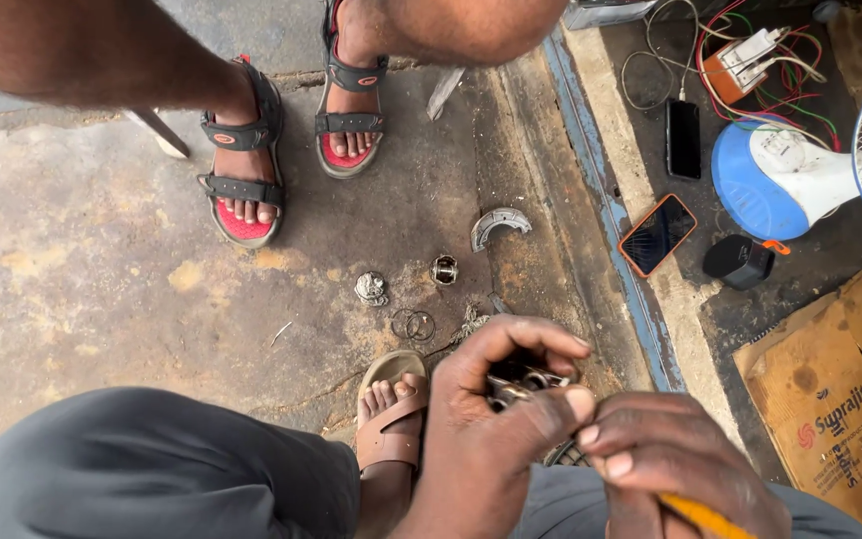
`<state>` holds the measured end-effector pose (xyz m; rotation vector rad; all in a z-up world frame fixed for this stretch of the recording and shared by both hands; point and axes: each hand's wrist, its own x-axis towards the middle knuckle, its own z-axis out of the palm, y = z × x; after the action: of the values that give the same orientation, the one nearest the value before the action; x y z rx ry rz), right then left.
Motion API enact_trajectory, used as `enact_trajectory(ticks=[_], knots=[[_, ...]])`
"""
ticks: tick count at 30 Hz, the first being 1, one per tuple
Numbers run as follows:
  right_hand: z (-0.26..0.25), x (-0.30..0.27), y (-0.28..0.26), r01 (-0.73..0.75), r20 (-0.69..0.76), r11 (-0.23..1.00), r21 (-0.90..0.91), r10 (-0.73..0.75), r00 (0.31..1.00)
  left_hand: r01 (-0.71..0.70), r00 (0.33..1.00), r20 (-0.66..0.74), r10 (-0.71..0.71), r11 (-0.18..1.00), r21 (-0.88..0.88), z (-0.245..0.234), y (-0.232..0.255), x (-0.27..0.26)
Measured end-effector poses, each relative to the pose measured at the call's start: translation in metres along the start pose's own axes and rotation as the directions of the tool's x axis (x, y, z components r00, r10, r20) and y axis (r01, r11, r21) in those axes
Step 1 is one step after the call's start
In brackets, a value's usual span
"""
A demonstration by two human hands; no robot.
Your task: Cleaning carbon deposits from a motorcycle engine piston using a hacksaw blade and a small wire brush.
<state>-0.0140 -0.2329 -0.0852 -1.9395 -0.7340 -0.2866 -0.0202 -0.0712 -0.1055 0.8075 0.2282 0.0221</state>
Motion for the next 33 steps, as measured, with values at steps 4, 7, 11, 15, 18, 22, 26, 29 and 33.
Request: enact_trajectory(ticks=[4, 7, 11, 15, 18, 22, 26, 29, 33], knots=[[-0.013, -0.009, 0.018, 0.007, 0.094, 1.0, -0.001, -0.006, 0.996, 0.013, 1.0, -0.023, -0.013, 1.0, -0.005, 0.0, 0.002, 0.0], [-0.02, -0.011, 0.024, 0.036, 0.232, 0.996, -0.087, -0.015, 0.973, 0.01, 1.0, -0.028, -0.008, 0.998, 0.058, 0.0, 0.002, 0.0], [-0.013, -0.002, 0.01, 0.02, 0.151, 0.999, -0.04, -0.013, 0.988, 0.026, 1.0, -0.003, -0.025, 0.998, 0.054, 0.0, 0.006, 0.001], [-0.003, -0.005, 0.011, -0.05, 0.029, 0.998, -0.032, 0.051, 0.998, 0.041, 0.999, -0.026, -0.041, 0.999, 0.014, -0.002, 0.005, 0.001], [-0.01, 0.0, 0.016, 0.044, 0.126, 0.997, -0.058, -0.036, 0.991, -0.019, 0.998, -0.064, 0.021, 0.999, 0.042, 0.001, -0.003, -0.001], [-0.006, -0.003, 0.021, -0.033, 0.072, 0.998, -0.054, 0.036, 0.997, -0.029, 0.996, -0.083, 0.035, 0.997, 0.077, 0.003, 0.0, -0.003], [-0.001, 0.0, 0.025, 0.022, 0.009, 0.996, 0.085, -0.023, 1.0, 0.03, 0.999, -0.029, -0.031, 0.999, -0.035, 0.001, 0.013, -0.003], [0.006, 0.0, 0.023, 0.023, -0.12, 0.985, 0.173, -0.002, 0.993, 0.072, 0.996, 0.049, -0.068, 0.994, -0.083, 0.0, 0.012, -0.004], [0.004, -0.002, 0.012, 0.067, -0.146, 0.994, 0.086, -0.054, 0.988, 0.111, 0.989, 0.099, -0.106, 0.993, -0.045, 0.008, 0.012, -0.006]])
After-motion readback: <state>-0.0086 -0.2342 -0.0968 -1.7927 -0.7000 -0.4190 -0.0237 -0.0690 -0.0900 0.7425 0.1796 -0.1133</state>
